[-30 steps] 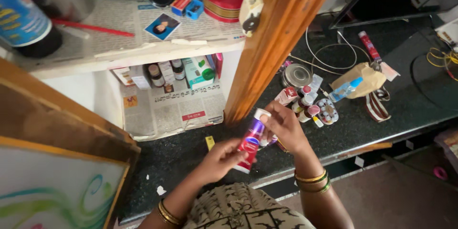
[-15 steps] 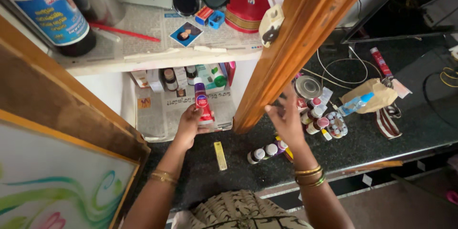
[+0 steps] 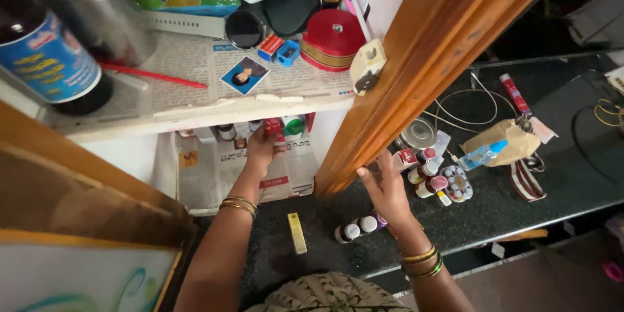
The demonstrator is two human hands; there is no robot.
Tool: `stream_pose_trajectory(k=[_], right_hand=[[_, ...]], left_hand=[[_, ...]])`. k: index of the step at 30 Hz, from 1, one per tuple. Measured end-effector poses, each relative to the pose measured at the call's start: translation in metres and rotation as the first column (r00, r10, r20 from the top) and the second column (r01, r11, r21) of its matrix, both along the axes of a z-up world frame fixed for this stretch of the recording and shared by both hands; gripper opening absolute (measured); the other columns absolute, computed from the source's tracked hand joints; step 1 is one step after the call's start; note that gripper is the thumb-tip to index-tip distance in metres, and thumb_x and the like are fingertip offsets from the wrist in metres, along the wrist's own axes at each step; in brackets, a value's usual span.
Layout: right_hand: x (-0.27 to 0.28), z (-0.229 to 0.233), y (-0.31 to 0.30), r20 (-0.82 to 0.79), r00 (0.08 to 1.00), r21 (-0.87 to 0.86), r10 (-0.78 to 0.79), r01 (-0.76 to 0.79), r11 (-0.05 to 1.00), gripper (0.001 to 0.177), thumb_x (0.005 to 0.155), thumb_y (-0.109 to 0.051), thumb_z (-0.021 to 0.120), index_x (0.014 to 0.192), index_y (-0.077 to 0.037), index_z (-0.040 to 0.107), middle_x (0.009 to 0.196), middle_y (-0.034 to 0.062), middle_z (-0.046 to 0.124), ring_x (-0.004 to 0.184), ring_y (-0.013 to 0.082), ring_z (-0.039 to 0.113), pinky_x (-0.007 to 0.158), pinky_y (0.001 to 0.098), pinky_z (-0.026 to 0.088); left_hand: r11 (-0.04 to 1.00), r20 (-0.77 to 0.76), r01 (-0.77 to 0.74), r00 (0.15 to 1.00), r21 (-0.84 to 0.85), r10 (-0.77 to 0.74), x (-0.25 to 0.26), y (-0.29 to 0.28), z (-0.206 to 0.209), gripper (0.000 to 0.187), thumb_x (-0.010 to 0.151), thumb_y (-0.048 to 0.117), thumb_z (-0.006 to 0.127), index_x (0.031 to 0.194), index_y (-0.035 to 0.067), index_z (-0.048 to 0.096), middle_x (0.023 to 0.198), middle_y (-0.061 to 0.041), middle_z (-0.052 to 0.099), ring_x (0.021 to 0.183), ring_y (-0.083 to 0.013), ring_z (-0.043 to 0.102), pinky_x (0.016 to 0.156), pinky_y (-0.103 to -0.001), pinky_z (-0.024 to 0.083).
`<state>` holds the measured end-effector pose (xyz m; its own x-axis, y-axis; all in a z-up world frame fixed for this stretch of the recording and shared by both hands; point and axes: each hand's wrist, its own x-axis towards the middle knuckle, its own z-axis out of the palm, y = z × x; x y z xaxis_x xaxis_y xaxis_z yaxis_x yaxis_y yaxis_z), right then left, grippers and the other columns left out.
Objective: The person organizes several bottles and boxes of medicine in a cabinet and on a counter, handling them one at a time and placing some back on a shelf.
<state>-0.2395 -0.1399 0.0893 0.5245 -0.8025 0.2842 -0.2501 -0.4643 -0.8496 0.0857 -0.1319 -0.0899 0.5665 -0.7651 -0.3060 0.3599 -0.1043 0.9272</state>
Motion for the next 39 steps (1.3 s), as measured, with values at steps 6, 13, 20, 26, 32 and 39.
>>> stream_pose_trajectory(k=[6,13,20,26,32,39], right_hand=[[-0.001,-0.002,-0.004,-0.077,0.997,-0.010,-0.032,0.031,0.999,0.057,0.095,-0.014,0.068,0.146,-0.003,0.044,0.115,0.0140,0.072,0.095,0.0214,0.072,0.078,0.0330,0.057],[0.000,-0.001,-0.002,-0.039,0.999,0.044,-0.019,0.020,0.999,0.053,0.097,-0.016,0.067,0.144,-0.002,0.045,0.120,0.0146,0.072,0.102,0.0214,0.074,0.080,0.0326,0.059],[0.005,0.001,0.002,-0.087,0.992,0.008,-0.088,0.089,0.996,0.056,0.096,-0.017,0.067,0.145,-0.002,0.043,0.122,0.0152,0.071,0.100,0.0219,0.073,0.077,0.0334,0.060],[0.007,0.001,0.007,0.000,0.999,0.043,-0.047,0.047,0.998,0.048,0.100,-0.017,0.064,0.141,0.000,0.047,0.121,0.0162,0.073,0.109,0.0217,0.072,0.085,0.0329,0.059],[0.006,0.003,0.008,-0.002,0.999,0.052,-0.046,0.046,0.998,0.044,0.100,-0.018,0.063,0.137,0.001,0.048,0.123,0.0160,0.072,0.109,0.0213,0.071,0.082,0.0326,0.060],[0.007,0.003,0.008,-0.073,0.990,0.065,-0.117,0.122,0.990,0.045,0.097,-0.019,0.065,0.135,-0.002,0.049,0.116,0.0149,0.073,0.097,0.0211,0.075,0.075,0.0325,0.060]], left_hand=[[0.967,0.229,0.009,0.971,0.254,-0.069,0.002,-0.007,0.001,0.031,0.099,0.023,0.064,0.122,0.003,0.062,0.090,-0.017,0.070,0.067,-0.0307,0.071,0.056,-0.039,0.054],[0.947,0.768,-0.055,0.602,0.316,-0.221,0.020,-0.013,-0.026,0.037,0.096,0.034,0.062,0.110,0.001,0.069,0.096,-0.024,0.074,0.093,-0.0417,0.070,0.085,-0.051,0.054],[0.882,0.703,-0.081,0.639,0.465,-0.312,0.018,-0.010,-0.004,0.037,0.098,0.034,0.059,0.111,0.000,0.069,0.099,-0.023,0.075,0.093,-0.0408,0.072,0.086,-0.051,0.056],[0.908,0.754,-0.126,0.608,0.399,-0.247,0.019,-0.013,-0.007,0.038,0.099,0.035,0.058,0.109,0.001,0.071,0.101,-0.024,0.074,0.094,-0.0417,0.070,0.086,-0.051,0.055],[0.902,0.754,-0.155,0.614,0.403,-0.232,0.009,-0.007,0.008,0.039,0.100,0.036,0.058,0.114,0.001,0.070,0.099,-0.023,0.075,0.094,-0.0410,0.072,0.086,-0.051,0.056],[0.891,0.727,-0.072,0.609,0.449,-0.317,-0.021,0.024,0.058,0.072,0.076,0.045,0.078,0.135,0.011,0.054,0.077,-0.014,0.076,0.080,-0.0361,0.073,0.072,-0.051,0.057]])
